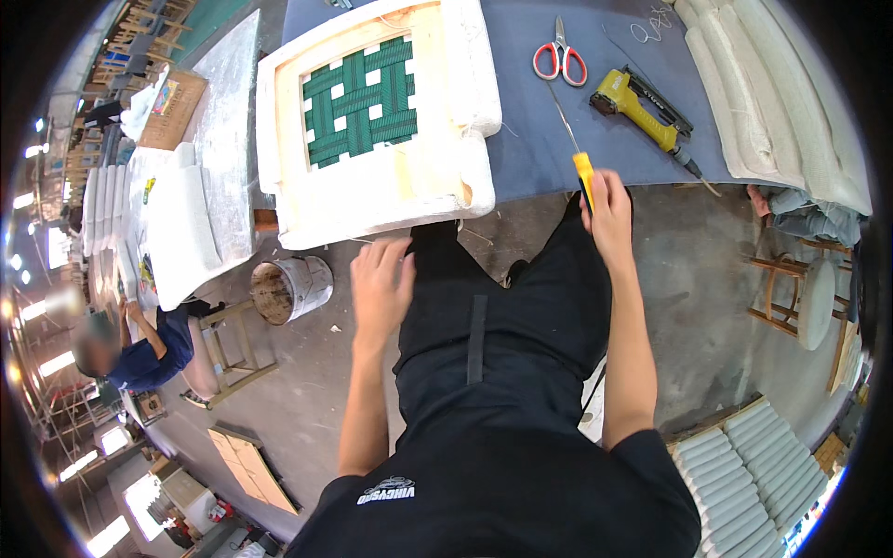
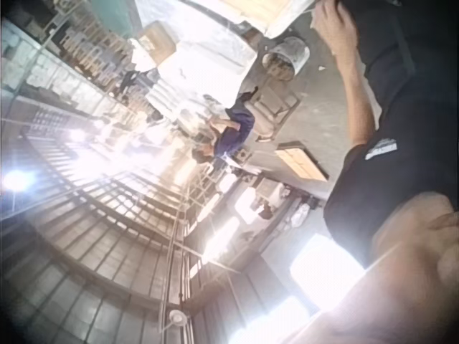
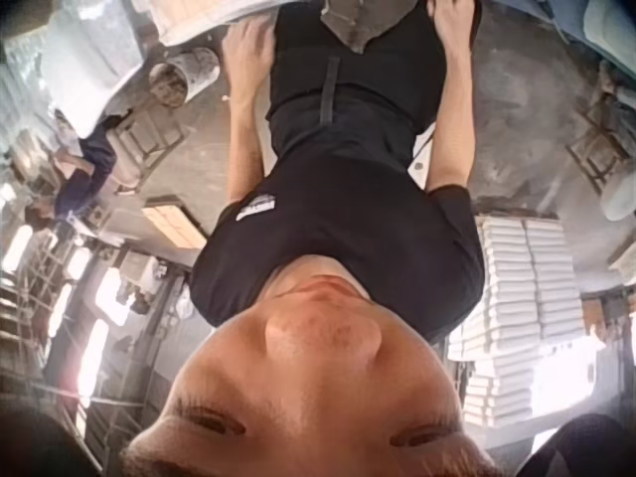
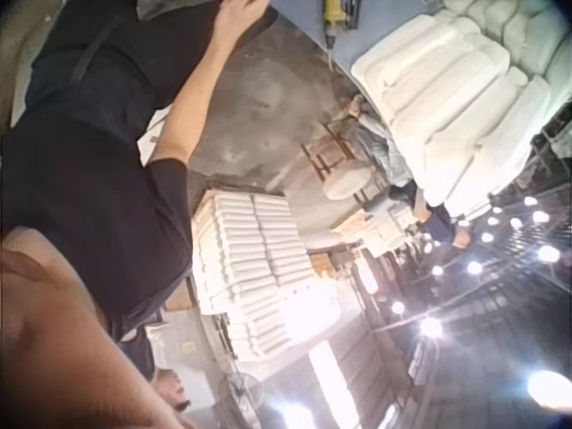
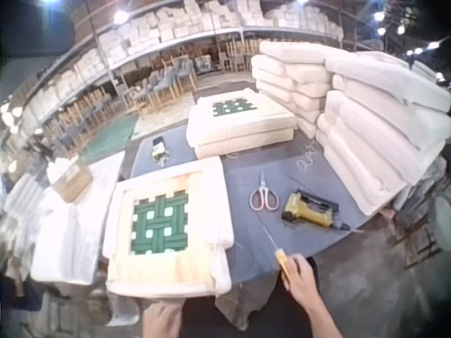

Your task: The person staples white fabric onto the underside of a cushion frame with a green woven seat. They repeatedly pull the fabric taut, use a staple gun to secure it, and trim excess material with a utility knife. The person rotates the cushion to work on different sides and continues stapling until the fabric is secured.

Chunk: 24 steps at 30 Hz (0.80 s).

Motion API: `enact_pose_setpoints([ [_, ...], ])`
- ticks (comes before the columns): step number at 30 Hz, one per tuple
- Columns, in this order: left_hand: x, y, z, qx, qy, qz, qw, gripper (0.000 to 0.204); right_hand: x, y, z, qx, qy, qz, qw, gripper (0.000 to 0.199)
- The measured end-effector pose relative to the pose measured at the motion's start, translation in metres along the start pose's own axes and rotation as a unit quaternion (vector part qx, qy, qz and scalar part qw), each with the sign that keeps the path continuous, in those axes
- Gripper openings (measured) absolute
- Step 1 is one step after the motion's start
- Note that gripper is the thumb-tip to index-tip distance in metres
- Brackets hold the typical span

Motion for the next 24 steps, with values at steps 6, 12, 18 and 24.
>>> enact_pose_setpoints([
  [6, 0.075, -0.013, -0.08, 0.034, -0.162, 0.051, 0.985, 0.035, -0.065, 0.001, -0.061, 0.172, 0.315, 0.29, 0.887, 0.039],
  [12, 0.071, -0.021, -0.102, 0.011, -0.223, 0.078, 0.972, 0.011, 0.009, -0.073, 0.004, -0.061, 0.038, 0.003, 0.997, 0.026],
  [18, 0.045, -0.032, -0.127, -0.035, -0.167, 0.197, 0.965, 0.012, 0.055, -0.158, 0.076, -0.192, -0.069, -0.084, 0.975, 0.034],
  [24, -0.173, 0.078, -0.12, 0.063, 0.302, -0.171, 0.936, 0.077, 0.043, -0.166, 0.033, -0.179, -0.104, -0.325, 0.923, 0.066],
])
Point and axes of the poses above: each hand's wrist, its own z-axis away from the middle knuckle, its own y-axis out of the back of the hand, x = y × z, the point moved 9 cm from there along -z, towards the middle knuckle, and after that the axes turned 1 degree about -x, right-handed, at the moved point
